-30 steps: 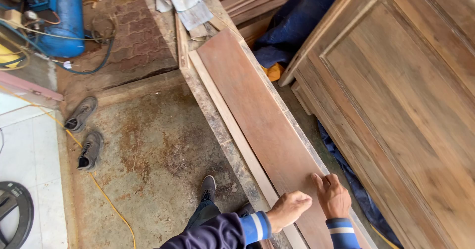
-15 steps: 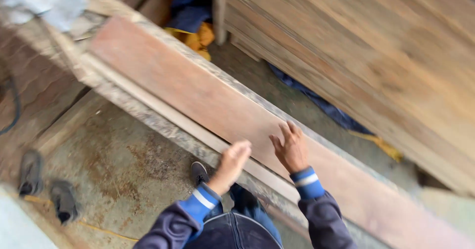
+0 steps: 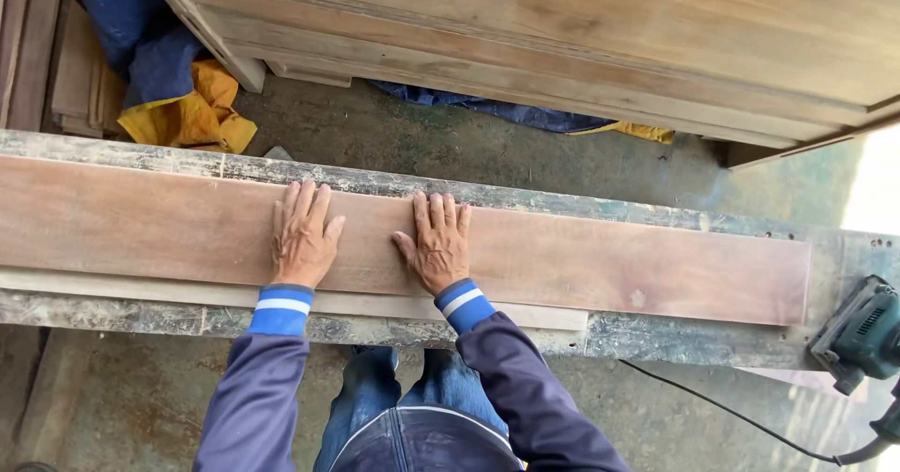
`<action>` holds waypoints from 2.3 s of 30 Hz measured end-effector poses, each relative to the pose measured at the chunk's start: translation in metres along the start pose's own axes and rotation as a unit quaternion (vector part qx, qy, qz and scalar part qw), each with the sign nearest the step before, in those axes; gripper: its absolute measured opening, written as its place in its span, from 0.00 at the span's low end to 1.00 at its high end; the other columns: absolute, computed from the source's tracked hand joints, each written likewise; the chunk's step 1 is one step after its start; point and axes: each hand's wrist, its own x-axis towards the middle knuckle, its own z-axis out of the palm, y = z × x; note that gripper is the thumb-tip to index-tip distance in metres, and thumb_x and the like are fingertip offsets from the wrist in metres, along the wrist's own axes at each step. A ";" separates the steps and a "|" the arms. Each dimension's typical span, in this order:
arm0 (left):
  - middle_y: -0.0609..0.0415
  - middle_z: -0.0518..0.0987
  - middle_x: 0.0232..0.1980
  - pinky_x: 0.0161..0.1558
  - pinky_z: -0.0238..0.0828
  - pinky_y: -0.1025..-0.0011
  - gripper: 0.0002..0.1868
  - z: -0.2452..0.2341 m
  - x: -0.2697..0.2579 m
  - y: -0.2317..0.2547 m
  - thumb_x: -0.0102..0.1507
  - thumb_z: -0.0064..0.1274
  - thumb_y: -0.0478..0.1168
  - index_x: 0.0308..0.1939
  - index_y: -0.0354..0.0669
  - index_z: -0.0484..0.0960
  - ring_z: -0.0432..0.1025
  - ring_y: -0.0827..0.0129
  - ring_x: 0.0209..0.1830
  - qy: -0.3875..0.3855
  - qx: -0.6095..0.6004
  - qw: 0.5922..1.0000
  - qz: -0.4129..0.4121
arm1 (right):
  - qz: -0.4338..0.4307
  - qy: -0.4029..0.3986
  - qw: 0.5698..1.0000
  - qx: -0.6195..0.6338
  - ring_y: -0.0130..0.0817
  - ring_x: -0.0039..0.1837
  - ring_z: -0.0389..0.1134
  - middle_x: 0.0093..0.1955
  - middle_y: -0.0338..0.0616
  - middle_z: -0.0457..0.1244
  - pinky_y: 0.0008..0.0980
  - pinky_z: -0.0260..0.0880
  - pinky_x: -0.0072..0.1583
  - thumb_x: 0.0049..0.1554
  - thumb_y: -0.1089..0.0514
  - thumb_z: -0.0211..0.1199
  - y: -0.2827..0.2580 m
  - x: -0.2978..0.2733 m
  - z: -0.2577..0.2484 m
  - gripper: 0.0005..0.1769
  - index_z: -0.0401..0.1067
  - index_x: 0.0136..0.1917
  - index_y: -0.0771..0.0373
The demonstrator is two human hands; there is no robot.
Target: Sanding a long wooden plank using an electric palm sander and manual sandpaper at a workbench.
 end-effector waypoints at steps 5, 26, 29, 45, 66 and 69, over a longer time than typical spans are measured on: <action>0.42 0.63 0.78 0.76 0.42 0.46 0.33 -0.009 -0.001 -0.001 0.64 0.54 0.48 0.72 0.44 0.70 0.51 0.46 0.80 0.010 -0.017 0.999 0.027 | -0.024 0.036 0.999 0.020 0.59 0.80 0.49 0.77 0.59 0.52 0.62 0.39 0.78 0.61 0.35 0.58 0.007 -0.004 0.002 0.44 0.55 0.79 0.62; 0.53 0.36 0.84 0.76 0.23 0.40 0.47 0.090 -0.071 0.182 0.62 0.39 0.66 0.79 0.55 0.45 0.29 0.56 0.84 -0.058 0.045 0.955 0.286 | 0.605 0.196 0.771 0.005 0.59 0.61 0.70 0.59 0.67 0.69 0.56 0.68 0.67 0.56 0.38 0.73 0.523 -0.365 -0.331 0.36 0.74 0.60 0.72; 0.51 0.36 0.84 0.77 0.22 0.40 0.48 0.090 -0.070 0.175 0.62 0.39 0.67 0.80 0.55 0.44 0.29 0.56 0.84 -0.051 0.032 0.950 0.305 | 0.585 0.149 0.788 -0.117 0.56 0.47 0.72 0.44 0.63 0.69 0.53 0.72 0.55 0.55 0.41 0.80 0.575 -0.390 -0.318 0.31 0.78 0.49 0.75; 0.51 0.33 0.84 0.77 0.19 0.40 0.47 0.087 -0.070 0.177 0.61 0.36 0.68 0.80 0.54 0.44 0.25 0.56 0.84 -0.090 0.079 0.944 0.306 | 0.639 0.192 0.688 0.284 0.37 0.41 0.72 0.44 0.47 0.70 0.34 0.72 0.43 0.55 0.64 0.73 0.595 -0.356 -0.333 0.14 0.75 0.53 0.69; 0.50 0.41 0.84 0.76 0.20 0.42 0.45 0.074 -0.067 0.165 0.65 0.45 0.64 0.81 0.55 0.49 0.30 0.52 0.84 -0.116 0.059 0.951 0.280 | 0.504 0.235 0.783 0.277 0.31 0.45 0.69 0.45 0.44 0.69 0.33 0.68 0.47 0.54 0.61 0.76 0.396 -0.415 -0.225 0.18 0.75 0.56 0.67; 0.46 0.43 0.85 0.79 0.25 0.47 0.44 0.068 -0.071 0.148 0.66 0.50 0.57 0.81 0.47 0.53 0.34 0.53 0.85 -0.058 0.028 0.950 0.305 | 0.442 0.030 0.874 0.198 0.38 0.38 0.71 0.35 0.53 0.70 0.38 0.70 0.47 0.49 0.61 0.78 0.398 -0.384 -0.220 0.16 0.77 0.47 0.71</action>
